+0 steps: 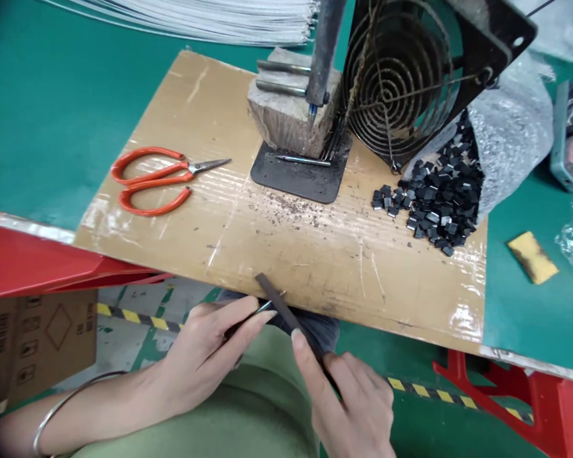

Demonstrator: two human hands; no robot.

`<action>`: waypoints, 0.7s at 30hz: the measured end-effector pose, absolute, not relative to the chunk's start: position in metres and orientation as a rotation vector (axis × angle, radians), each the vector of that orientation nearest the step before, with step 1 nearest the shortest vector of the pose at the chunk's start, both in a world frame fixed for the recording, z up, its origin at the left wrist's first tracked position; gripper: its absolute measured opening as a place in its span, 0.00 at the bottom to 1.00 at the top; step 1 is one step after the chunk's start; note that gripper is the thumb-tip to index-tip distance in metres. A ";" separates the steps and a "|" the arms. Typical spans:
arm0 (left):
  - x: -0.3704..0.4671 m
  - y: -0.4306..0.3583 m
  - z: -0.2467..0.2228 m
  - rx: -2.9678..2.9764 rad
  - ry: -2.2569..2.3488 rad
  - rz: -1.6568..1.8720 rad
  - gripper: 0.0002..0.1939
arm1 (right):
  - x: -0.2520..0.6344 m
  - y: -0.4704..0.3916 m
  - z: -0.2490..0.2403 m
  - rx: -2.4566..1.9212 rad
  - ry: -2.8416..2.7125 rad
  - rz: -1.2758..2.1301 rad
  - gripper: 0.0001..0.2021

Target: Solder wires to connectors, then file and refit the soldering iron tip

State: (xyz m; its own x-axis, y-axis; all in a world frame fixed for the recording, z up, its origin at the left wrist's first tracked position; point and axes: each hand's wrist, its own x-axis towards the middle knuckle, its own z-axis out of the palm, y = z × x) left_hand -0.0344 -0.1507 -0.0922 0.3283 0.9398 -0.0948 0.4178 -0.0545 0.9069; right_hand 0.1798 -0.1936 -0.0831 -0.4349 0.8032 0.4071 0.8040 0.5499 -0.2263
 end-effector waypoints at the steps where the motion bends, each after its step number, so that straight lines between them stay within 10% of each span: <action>1: -0.035 -0.151 -0.092 1.611 1.249 0.653 0.19 | 0.181 -0.195 -0.084 -1.307 -2.313 0.005 0.35; 21: -0.035 -0.154 -0.096 1.489 1.150 0.585 0.22 | 0.178 -0.197 -0.086 -1.337 -2.320 0.013 0.34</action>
State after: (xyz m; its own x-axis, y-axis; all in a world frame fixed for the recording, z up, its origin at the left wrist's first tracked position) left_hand -0.0352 -0.1537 -0.0960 0.4049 0.8860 -0.2262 0.3391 0.0842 0.9370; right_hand 0.1778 -0.1969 -0.0857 -0.4221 0.8216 0.3832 0.8171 0.5279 -0.2318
